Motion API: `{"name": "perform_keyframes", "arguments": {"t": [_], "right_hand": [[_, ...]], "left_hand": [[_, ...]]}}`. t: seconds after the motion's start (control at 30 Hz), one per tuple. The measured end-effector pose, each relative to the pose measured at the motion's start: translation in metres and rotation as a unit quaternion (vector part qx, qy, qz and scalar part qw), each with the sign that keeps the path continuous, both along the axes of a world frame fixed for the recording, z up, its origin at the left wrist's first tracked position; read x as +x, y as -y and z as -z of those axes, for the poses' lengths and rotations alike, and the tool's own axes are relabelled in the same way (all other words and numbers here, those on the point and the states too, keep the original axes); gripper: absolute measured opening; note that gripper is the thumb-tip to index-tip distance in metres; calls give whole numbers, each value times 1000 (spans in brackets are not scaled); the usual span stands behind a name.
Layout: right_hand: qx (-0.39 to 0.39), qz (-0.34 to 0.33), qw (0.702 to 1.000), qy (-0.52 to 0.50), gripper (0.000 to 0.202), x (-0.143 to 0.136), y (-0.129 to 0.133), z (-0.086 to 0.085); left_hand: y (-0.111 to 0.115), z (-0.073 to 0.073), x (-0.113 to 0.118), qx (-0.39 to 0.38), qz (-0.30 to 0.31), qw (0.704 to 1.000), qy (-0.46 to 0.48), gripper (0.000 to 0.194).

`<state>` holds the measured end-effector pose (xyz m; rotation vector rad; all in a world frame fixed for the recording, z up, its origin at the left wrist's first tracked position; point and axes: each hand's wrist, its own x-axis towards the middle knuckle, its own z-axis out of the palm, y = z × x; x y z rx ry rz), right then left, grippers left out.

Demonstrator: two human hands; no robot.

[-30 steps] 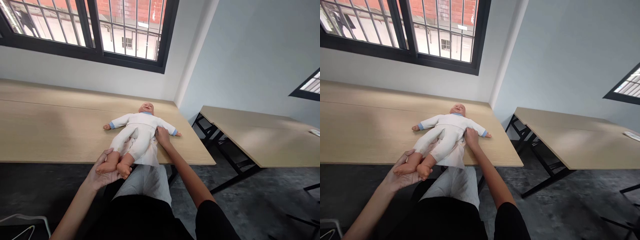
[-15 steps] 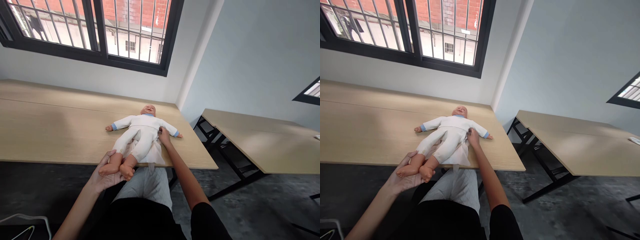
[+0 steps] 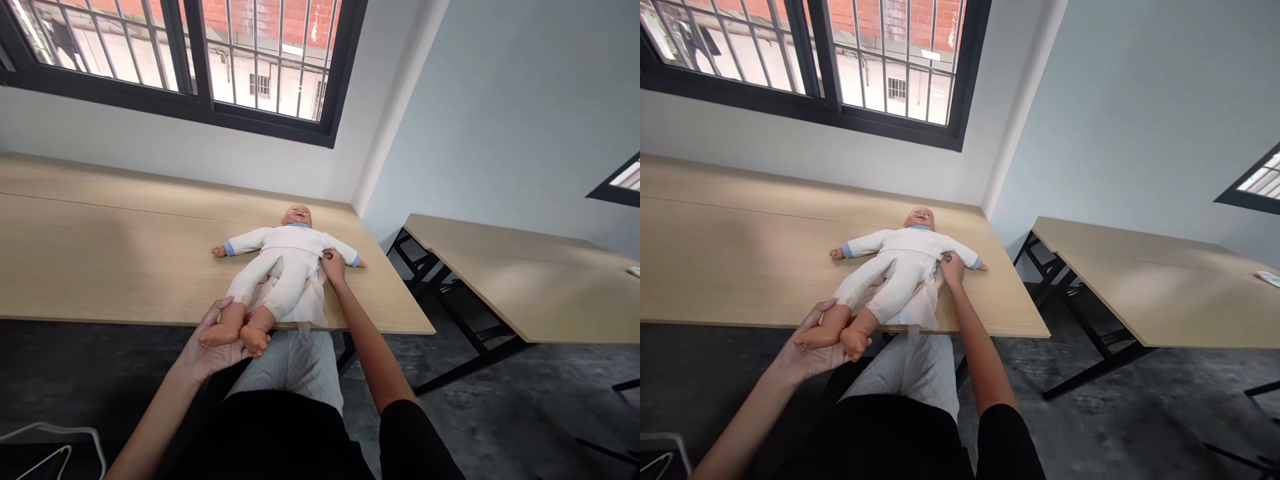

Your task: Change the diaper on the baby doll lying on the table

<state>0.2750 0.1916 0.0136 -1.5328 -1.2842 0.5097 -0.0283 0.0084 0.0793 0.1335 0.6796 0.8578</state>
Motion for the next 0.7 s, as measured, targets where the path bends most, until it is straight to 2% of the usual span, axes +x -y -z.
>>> {"name": "perform_keyframes", "arguments": {"t": [0.07,0.23,0.37,0.5,0.63,0.7], "right_hand": [[-7,-11,999,-41,17,3,0,-1],[-44,-92,985,-137,17,7,2,-1],[-85,-136,972,-173,11,6,2,-2],[-94,-134,977,-139,13,7,3,-3],[-42,-79,995,-45,10,11,8,-4],[-12,-77,997,10,9,13,11,-6]], "left_hand": [[-1,1,0,-5,-5,1000,3,32],[-2,4,-1,0,2,1000,-16,39],[-2,3,-2,9,14,1000,-21,42],[-2,5,-2,13,16,1000,-18,40],[-2,7,-3,19,23,1000,3,34],[-2,8,-4,21,20,999,14,29]]}}
